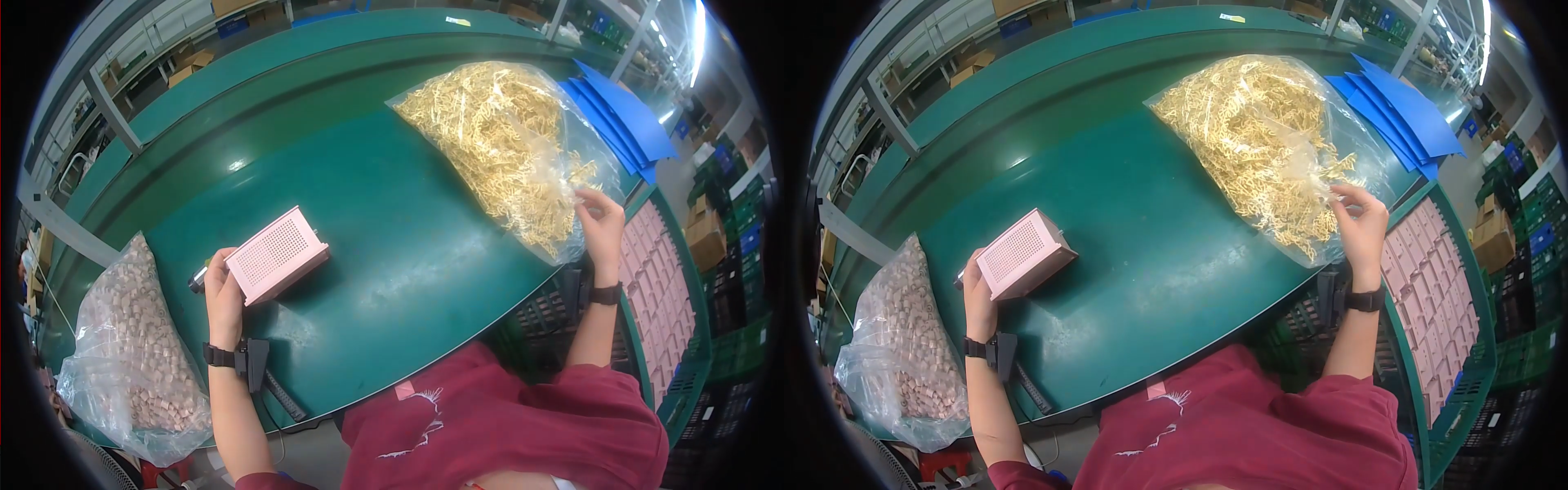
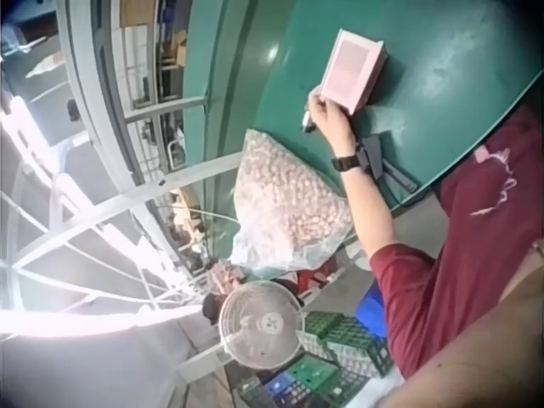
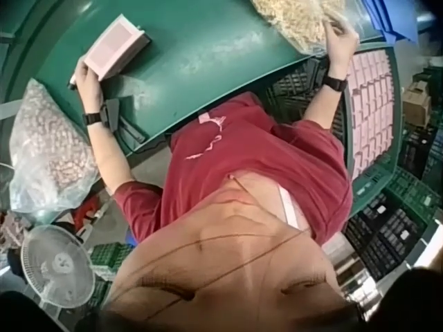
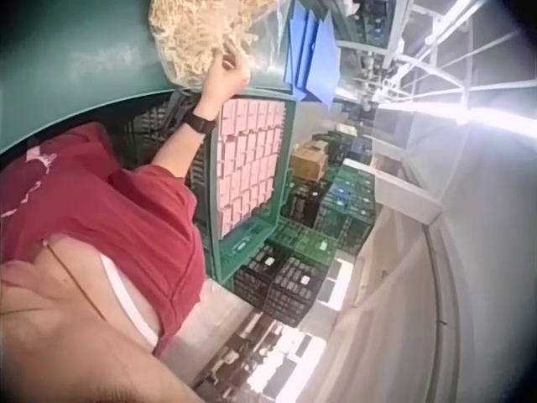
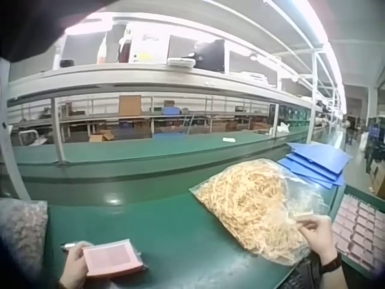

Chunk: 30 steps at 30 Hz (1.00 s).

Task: Packaging small components into pink boxes on a factory assembly line.

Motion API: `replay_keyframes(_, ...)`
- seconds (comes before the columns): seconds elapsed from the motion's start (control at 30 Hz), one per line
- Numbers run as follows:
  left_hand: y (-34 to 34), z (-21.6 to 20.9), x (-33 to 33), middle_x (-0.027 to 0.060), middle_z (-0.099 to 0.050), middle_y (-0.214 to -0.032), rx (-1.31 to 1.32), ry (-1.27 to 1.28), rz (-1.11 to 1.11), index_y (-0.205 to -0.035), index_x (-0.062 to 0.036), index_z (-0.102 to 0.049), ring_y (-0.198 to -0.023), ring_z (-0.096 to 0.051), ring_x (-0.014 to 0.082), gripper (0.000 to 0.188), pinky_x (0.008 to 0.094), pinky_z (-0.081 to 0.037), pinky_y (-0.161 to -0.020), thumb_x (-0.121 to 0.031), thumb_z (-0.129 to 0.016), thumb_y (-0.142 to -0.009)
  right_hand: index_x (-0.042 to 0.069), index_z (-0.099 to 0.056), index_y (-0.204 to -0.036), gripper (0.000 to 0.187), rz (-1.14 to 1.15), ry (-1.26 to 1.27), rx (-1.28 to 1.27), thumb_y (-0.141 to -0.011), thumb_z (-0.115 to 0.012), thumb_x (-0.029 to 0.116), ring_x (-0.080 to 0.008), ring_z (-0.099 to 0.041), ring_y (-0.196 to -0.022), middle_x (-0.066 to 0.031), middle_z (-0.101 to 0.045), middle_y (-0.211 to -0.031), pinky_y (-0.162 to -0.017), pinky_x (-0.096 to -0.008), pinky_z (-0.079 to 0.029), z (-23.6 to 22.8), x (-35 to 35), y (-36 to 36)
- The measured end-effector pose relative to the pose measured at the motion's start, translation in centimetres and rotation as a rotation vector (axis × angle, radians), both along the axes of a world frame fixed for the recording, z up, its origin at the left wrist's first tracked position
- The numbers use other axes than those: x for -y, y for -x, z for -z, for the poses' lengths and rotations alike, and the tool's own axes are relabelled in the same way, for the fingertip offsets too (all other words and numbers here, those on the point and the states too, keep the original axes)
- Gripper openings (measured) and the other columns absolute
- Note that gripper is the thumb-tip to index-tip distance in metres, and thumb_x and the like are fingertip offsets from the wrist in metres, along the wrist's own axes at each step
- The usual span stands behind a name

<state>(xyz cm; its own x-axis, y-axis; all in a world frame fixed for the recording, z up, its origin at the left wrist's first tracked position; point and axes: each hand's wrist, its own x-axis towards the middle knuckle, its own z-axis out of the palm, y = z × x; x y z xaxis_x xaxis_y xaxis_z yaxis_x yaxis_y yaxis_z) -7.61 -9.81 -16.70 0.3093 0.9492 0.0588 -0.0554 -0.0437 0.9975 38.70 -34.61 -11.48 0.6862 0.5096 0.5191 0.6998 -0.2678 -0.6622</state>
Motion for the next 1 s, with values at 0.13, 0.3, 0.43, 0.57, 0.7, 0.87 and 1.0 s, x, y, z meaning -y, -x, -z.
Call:
replay_keyframes(0.13, -0.1, -0.3, 0.4, 0.0047, -0.062, -0.1, 0.003, 0.01, -0.005, -0.106, -0.0007, -0.054, -0.091, -0.059, 0.0091, 0.015, 0.0228, -0.047, -0.079, -0.008, -0.05, -0.094, -0.002, -0.069, -0.097, 0.017, 0.021, -0.102, 0.028, -0.083, -0.065, 0.008, -0.0097, -0.061, -0.078, -0.0059, -0.068, -0.085, -0.068, -0.0228, -0.048, -0.4, 0.3, -2.0)
replay_keyframes(0.3, -0.2, -0.2, 0.4, 0.0047, -0.063, -0.1, -0.004, -0.018, 0.003, -0.106, -0.001, -0.054, -0.091, -0.059, 0.0092, 0.015, 0.0231, -0.047, -0.079, -0.008, -0.05, -0.094, -0.001, -0.069, -0.097, 0.019, 0.059, -0.17, 0.059, -0.084, -0.066, 0.013, -0.0087, -0.06, -0.068, -0.0062, -0.069, -0.081, -0.063, -0.0231, -0.047, -0.7, -0.2, -2.0)
replay_keyframes(0.43, -0.1, -0.5, 0.6, 0.0044, -0.063, -0.1, -0.023, -0.057, -0.001, -0.106, -0.001, -0.055, -0.091, -0.059, 0.0093, 0.015, 0.0232, -0.047, -0.08, -0.008, -0.05, -0.094, -0.003, -0.066, -0.097, 0.021, 0.081, 0.005, -0.256, -0.09, -0.061, 0.016, -0.0086, -0.059, -0.073, -0.0056, -0.067, -0.082, -0.064, -0.024, -0.046, -1.4, 0.5, -1.7)
replay_keyframes(0.57, 0.1, -0.2, 0.2, 0.0044, -0.063, -0.1, 0.011, -0.047, 0.012, -0.106, -0.0009, -0.055, -0.091, -0.059, 0.009, 0.015, 0.023, -0.047, -0.08, -0.008, -0.051, -0.094, -0.001, -0.064, -0.096, 0.018, 0.06, 0.249, -0.112, -0.092, -0.057, 0.015, -0.0074, -0.057, -0.068, -0.0049, -0.065, -0.082, -0.061, -0.0231, -0.044, 0.3, 0.3, -1.8)
replay_keyframes(0.7, 0.5, 0.4, -0.3, 0.0061, -0.061, -0.11, -0.073, -0.079, 0.053, -0.114, -0.0012, -0.055, -0.102, -0.057, 0.0131, 0.024, 0.0259, -0.044, -0.088, -0.009, -0.049, -0.091, 0.001, -0.06, -0.104, 0.017, 0.062, 0.122, 0.082, -0.091, -0.056, 0.01, -0.0079, -0.057, -0.071, -0.0045, -0.064, -0.085, -0.062, -0.0216, -0.045, 1.6, 0.2, -3.1)
replay_keyframes(0.87, 0.3, 0.0, 0.1, 0.0055, -0.062, -0.106, -0.053, -0.061, 0.037, -0.112, -0.0009, -0.055, -0.098, -0.058, 0.0116, 0.022, 0.0249, -0.045, -0.085, -0.009, -0.05, -0.092, 0.002, -0.054, -0.112, 0.023, -0.133, -0.062, -0.359, -0.089, -0.056, 0.006, -0.0092, -0.059, -0.078, -0.0045, -0.063, -0.087, -0.065, -0.0211, -0.046, 1.6, 0.4, -2.9)
replay_keyframes(1.0, -0.1, -0.4, 0.4, 0.0041, -0.063, -0.099, -0.013, -0.037, 0.012, -0.105, -0.0009, -0.056, -0.091, -0.058, 0.0086, 0.015, 0.0227, -0.046, -0.08, -0.009, -0.051, -0.094, -0.001, -0.051, -0.111, 0.023, -0.12, -0.18, -0.319, -0.089, -0.054, 0.001, -0.012, -0.062, -0.081, -0.0078, -0.066, -0.087, -0.066, -0.023, -0.05, 0.8, -0.4, -1.1)
